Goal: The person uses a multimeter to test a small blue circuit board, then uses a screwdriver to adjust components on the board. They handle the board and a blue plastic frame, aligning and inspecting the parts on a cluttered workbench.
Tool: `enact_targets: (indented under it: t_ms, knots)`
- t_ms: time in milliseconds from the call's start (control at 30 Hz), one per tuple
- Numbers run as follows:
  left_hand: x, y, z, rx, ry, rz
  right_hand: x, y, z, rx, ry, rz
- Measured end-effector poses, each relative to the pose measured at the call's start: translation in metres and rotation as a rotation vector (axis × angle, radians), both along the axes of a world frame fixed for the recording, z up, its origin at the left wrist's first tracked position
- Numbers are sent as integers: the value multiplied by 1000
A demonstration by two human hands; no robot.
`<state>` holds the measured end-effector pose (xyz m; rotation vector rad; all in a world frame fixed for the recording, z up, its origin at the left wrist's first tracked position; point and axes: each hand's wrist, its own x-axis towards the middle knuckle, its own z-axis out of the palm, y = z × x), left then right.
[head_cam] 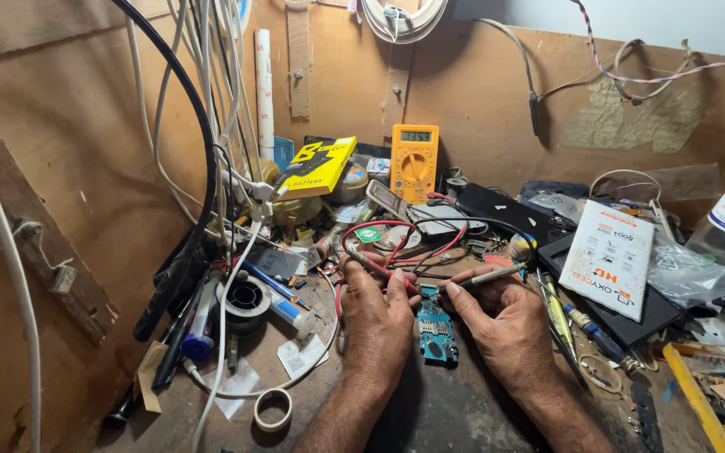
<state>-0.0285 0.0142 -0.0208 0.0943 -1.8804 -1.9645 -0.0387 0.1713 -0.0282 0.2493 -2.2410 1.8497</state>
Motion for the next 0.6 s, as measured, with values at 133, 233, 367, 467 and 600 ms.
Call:
enact_targets:
  t_ms: [133,233,367,467,600]
  knots:
    - [0,0,-1,13,-7,-13,-1,0,-1,0,1,-1]
    - [0,1,-2,38,17,-20,-1,0,-1,2,12,7]
    - [-1,2,-2,15,29,-10,1,0,1,51,21,-16]
    - [-1,2,-2,-24,16,9,1,0,2,31,8,-8]
    - [-2,3,-3,-25,3,14,1,-1,4,67,21,-24]
